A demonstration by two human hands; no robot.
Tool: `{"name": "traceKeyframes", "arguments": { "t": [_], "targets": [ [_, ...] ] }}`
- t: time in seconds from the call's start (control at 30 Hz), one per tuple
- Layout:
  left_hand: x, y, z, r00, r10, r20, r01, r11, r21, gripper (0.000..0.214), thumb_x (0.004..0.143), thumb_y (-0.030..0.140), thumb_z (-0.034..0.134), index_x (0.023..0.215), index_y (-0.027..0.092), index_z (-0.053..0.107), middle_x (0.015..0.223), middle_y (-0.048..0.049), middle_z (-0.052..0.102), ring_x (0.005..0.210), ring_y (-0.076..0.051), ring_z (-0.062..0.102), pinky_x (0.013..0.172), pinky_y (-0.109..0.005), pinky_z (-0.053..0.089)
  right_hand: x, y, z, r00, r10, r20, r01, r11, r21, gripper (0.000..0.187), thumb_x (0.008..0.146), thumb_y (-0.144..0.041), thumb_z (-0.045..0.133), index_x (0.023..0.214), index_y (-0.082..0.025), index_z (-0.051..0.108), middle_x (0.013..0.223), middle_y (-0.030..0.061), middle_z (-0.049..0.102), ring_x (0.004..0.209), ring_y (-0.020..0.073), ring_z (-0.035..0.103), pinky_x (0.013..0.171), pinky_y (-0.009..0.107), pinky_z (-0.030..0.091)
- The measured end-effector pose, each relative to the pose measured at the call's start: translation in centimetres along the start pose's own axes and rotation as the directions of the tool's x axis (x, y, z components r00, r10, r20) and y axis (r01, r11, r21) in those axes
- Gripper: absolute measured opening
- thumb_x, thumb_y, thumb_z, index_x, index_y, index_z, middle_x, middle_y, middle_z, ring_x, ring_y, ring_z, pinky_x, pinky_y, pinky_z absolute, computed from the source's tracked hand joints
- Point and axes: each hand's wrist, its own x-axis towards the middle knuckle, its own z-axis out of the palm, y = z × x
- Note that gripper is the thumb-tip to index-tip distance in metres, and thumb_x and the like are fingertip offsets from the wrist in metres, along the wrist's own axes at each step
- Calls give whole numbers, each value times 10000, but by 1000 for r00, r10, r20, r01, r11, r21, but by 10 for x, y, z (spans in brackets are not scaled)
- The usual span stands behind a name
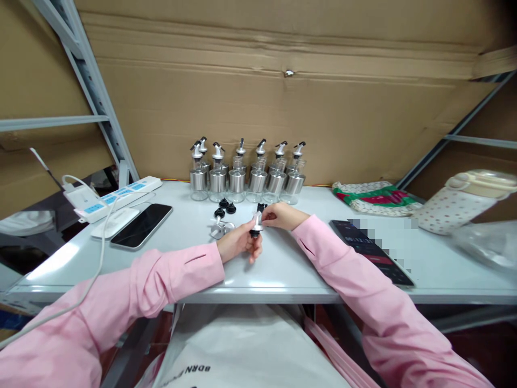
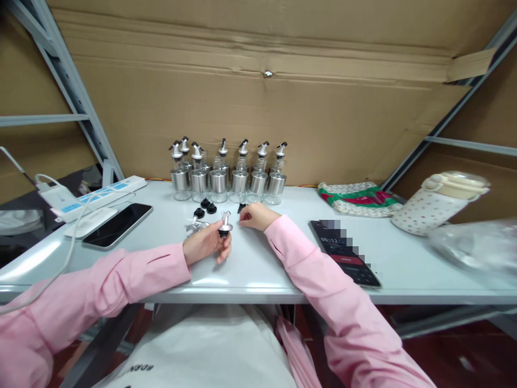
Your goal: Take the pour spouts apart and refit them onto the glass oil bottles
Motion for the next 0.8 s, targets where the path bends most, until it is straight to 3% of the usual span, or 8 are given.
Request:
{"name": "traceKeyframes", "arguments": {
  "t": [0.13,0.23,0.37,0.47,0.53,0.7,0.77,0.8],
  "targets": [
    [0,0,0,1000,1,-4,-1,1000,-6,583,744,732,378,638,162,442,515,-2,506,470,-109,479,498,-250,364,0,-1,-4,999,10,-39,-11,1000,-8,186,777,-302,602,759,-141,693,721,57,686,621,128,574,614,228,416],
    [0,-1,1,1000,6,-3,-6,1000,-12,561,734,717,409,629,166,434,515,-1,507,460,-111,479,494,-249,365,-4,-10,-7,967,-23,-254,38,998,55,316,869,-371,457,923,-134,658,797,69,676,644,135,569,645,249,423],
    [-4,1,2,997,68,-43,-71,995,-75,477,768,626,432,596,186,372,464,42,422,415,-96,446,531,-260,396,-14,-33,0,783,-256,-567,335,941,38,429,928,-409,291,1165,-146,533,895,80,638,709,144,568,688,270,449],
    [-6,4,1,996,84,-24,-86,995,-51,502,794,605,397,514,197,311,380,67,315,344,-72,378,576,-276,421,-19,-48,8,628,-503,-594,520,839,-161,424,937,-373,236,1113,-149,550,892,99,629,762,166,583,696,289,464],
    [-7,7,1,994,99,-43,-99,995,-8,555,781,643,412,471,204,274,352,76,276,318,-57,340,574,-276,428,-21,-54,11,541,-603,-587,563,777,-280,366,931,-325,264,1017,-152,575,853,105,630,758,174,587,674,288,467],
    [-3,15,0,957,203,-208,-195,979,59,608,655,757,510,543,189,324,436,98,327,329,-46,380,519,-263,439,-20,-57,8,408,-607,-682,536,764,-359,143,886,-228,427,935,-163,546,737,64,606,649,150,557,589,251,446],
    [-2,18,-2,930,281,-237,-257,958,127,618,624,776,518,584,185,341,468,104,345,326,-43,392,500,-258,439,-19,-57,6,396,-592,-702,529,772,-352,108,878,-208,450,936,-168,532,699,41,584,615,139,541,564,239,433],
    [-2,19,-3,914,322,-246,-283,942,179,617,624,777,514,596,183,351,479,103,353,327,-41,397,495,-253,437,-18,-57,6,416,-580,-701,522,783,-338,104,881,-197,446,939,-168,528,694,34,578,607,133,537,559,231,429]
  ]
}}
